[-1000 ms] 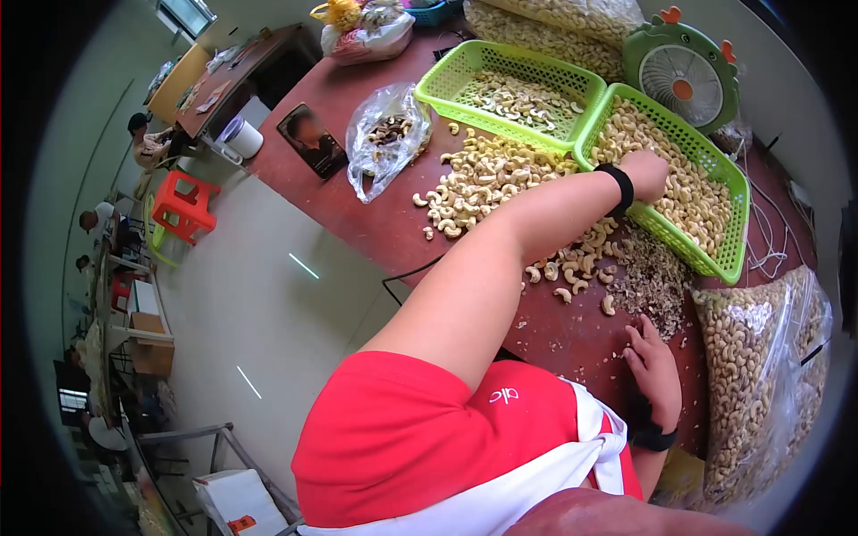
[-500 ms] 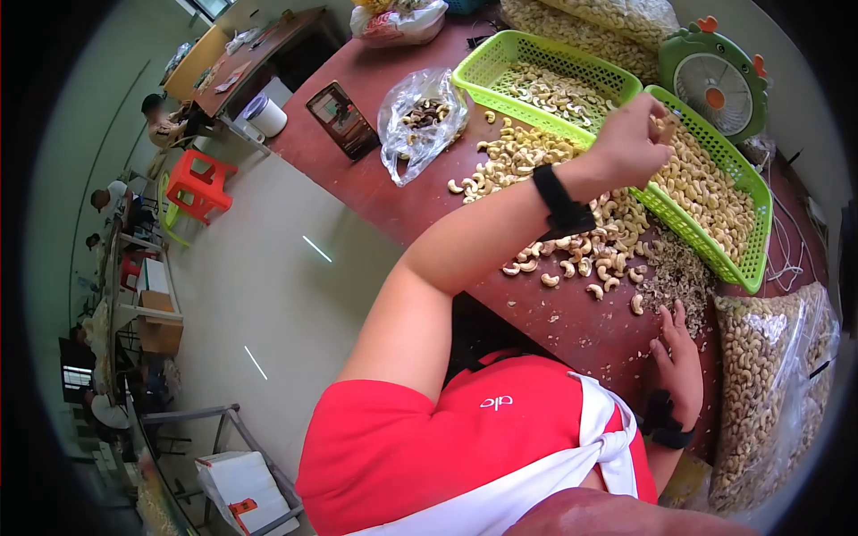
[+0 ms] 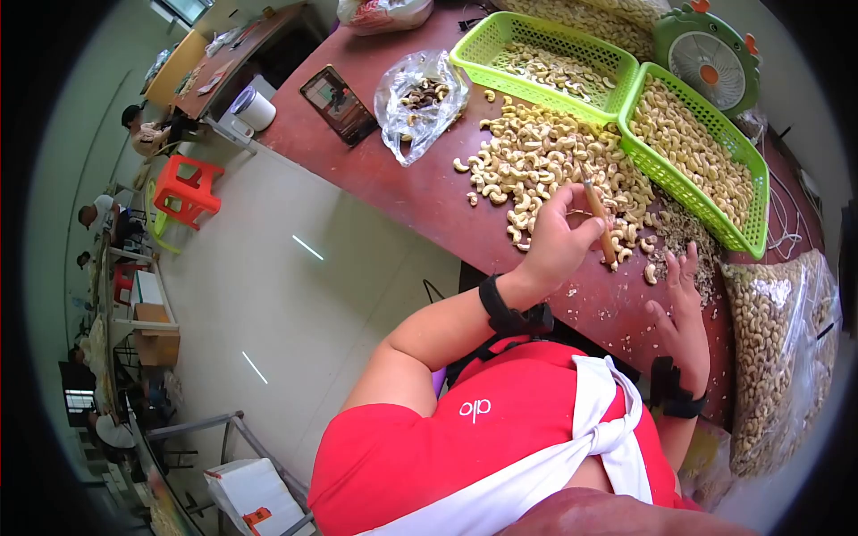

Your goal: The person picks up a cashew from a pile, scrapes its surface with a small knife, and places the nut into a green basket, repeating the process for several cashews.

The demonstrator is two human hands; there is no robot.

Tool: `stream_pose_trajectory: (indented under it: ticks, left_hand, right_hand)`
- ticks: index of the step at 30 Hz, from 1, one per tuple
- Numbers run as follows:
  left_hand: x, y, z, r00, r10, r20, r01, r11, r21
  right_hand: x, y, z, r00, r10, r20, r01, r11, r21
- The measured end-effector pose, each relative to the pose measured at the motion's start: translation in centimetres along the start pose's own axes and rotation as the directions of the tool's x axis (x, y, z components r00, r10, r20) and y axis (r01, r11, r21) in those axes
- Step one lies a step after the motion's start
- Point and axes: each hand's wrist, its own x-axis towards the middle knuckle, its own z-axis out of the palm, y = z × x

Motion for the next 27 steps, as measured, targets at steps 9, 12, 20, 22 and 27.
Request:
stream_pose_trajectory:
  ticks: [9, 12, 20, 22, 27]
  left_hand:
    - [0.0, -3.4, 0.5, 0.988, -0.125, 0.093, 0.129, 0.991, -0.031]
    - [0.0, -3.9, 1.0, 0.973, -0.201, 0.114, 0.210, 0.974, -0.082]
    - [0.5, -4.1, 2.4, 0.930, -0.354, 0.100, 0.364, 0.922, -0.131]
    - [0.8, -4.3, 2.8, 0.919, -0.381, 0.099, 0.389, 0.918, -0.078]
    - [1.4, -4.8, 3.1, 0.914, -0.380, 0.142, 0.395, 0.913, -0.102]
  right_hand:
    - [2.4, 1.6, 1.2, 0.992, -0.123, -0.023, 0.124, 0.990, 0.064]
    - [3.4, 1.2, 1.0, 0.996, -0.010, -0.088, 0.022, 0.991, 0.135]
    - [4.6, 1.4, 3.0, 0.987, 0.099, -0.129, -0.041, 0.920, 0.391]
    - [4.8, 1.9, 3.5, 0.989, 0.092, -0.118, -0.034, 0.908, 0.417]
    - [4.7, 2.4, 3.9, 0.994, 0.096, -0.047, -0.062, 0.877, 0.476]
